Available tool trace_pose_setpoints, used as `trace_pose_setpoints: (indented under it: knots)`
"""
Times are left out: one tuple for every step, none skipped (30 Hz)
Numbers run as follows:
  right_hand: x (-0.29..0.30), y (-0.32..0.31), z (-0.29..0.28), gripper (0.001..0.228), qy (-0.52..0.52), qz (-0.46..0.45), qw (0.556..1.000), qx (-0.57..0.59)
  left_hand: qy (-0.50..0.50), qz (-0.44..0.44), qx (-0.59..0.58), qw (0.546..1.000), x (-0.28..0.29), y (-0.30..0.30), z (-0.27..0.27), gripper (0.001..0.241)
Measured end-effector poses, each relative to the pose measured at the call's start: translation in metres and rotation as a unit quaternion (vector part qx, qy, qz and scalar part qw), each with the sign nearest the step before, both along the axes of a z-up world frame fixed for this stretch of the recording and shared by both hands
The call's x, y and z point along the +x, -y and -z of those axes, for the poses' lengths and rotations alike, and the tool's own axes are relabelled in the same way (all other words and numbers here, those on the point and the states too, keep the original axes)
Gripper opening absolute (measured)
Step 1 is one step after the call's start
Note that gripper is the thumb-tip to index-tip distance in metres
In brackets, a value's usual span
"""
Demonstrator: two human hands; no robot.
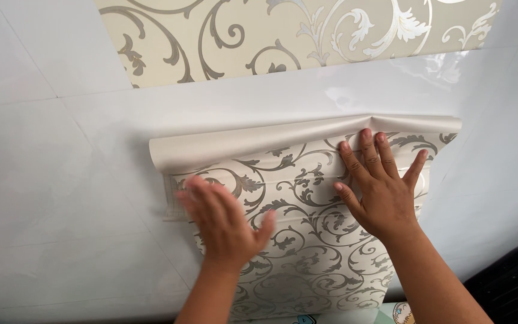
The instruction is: Applying and smoothing decorative vinyl wrap to a wall surface and rolling up the leftover material.
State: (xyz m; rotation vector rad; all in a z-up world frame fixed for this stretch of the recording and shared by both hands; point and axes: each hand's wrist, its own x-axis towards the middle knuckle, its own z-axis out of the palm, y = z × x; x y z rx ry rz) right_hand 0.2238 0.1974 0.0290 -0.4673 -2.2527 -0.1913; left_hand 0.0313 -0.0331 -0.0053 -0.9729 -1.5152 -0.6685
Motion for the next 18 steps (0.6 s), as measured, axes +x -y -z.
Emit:
trace_pose_setpoints:
  knots:
    - [-0.001,0.0,0.001,0.081,0.001,0.0,1.0,0.001,0.001,0.0,0.001,1.0,0.008,-0.004,0.001,0.104]
    - [-0.001,0.0,0.001,0.081,-0.003,0.0,1.0,-0.001,0.011,0.024,-0.063,0.998,0.016,-0.008,0.001,0.095]
    - [-0.001,0.0,0.001,0.081,-0.006,-0.001,1.0,-0.003,0.02,0.047,-0.127,0.991,0.023,-0.012,0.0,0.087]
    - [0.0,0.0,0.001,0.081,-0.005,0.0,1.0,-0.003,0.021,0.049,-0.127,0.99,0.021,-0.015,-0.003,0.087]
    - [0.0,0.001,0.001,0.081,-0.004,0.001,1.0,-0.003,0.072,0.016,-0.193,0.978,0.019,-0.018,-0.007,0.087]
    - [0.0,0.001,0.0,0.08,-0.004,0.002,1.0,-0.002,0.121,-0.017,-0.258,0.958,0.016,-0.021,-0.011,0.087]
    - [0.001,0.001,-0.001,0.08,-0.003,0.003,1.0,-0.001,0.122,-0.016,-0.258,0.958,0.009,-0.018,-0.016,0.087]
    - [0.002,0.001,-0.001,0.079,-0.002,0.002,1.0,-0.002,0.151,-0.064,-0.244,0.956,0.001,-0.014,-0.021,0.088]
    - [0.002,0.001,-0.002,0.077,-0.001,0.001,1.0,-0.002,0.18,-0.111,-0.23,0.95,-0.007,-0.011,-0.026,0.089]
    - [0.002,-0.001,-0.002,0.077,-0.001,0.001,1.0,-0.001,0.181,-0.111,-0.229,0.95,-0.008,-0.007,-0.026,0.089]
    - [0.001,-0.003,-0.001,0.076,0.001,0.001,1.0,0.005,0.182,-0.111,-0.208,0.955,-0.008,-0.003,-0.027,0.087]
    - [0.0,-0.004,0.0,0.076,0.002,0.0,1.0,0.011,0.184,-0.112,-0.186,0.959,-0.01,0.002,-0.027,0.086]
    - [0.0,-0.004,0.0,0.076,0.002,-0.002,1.0,0.011,0.184,-0.114,-0.186,0.958,-0.014,0.005,-0.028,0.086]
    - [0.0,-0.004,0.0,0.076,0.0,-0.005,1.0,0.009,0.214,-0.131,-0.188,0.949,-0.019,0.008,-0.03,0.088]
    - [0.0,-0.004,-0.001,0.077,-0.003,-0.008,1.0,0.007,0.244,-0.148,-0.19,0.939,-0.023,0.011,-0.031,0.089]
    - [-0.001,-0.004,-0.001,0.077,-0.003,-0.008,1.0,0.006,0.244,-0.149,-0.191,0.939,-0.027,0.015,-0.031,0.089]
    - [-0.001,-0.004,-0.001,0.077,-0.004,-0.008,1.0,0.009,0.253,-0.153,-0.178,0.939,-0.031,0.019,-0.03,0.087]
    - [0.0,-0.004,-0.001,0.076,-0.004,-0.008,1.0,0.012,0.263,-0.157,-0.165,0.938,-0.033,0.022,-0.03,0.085]
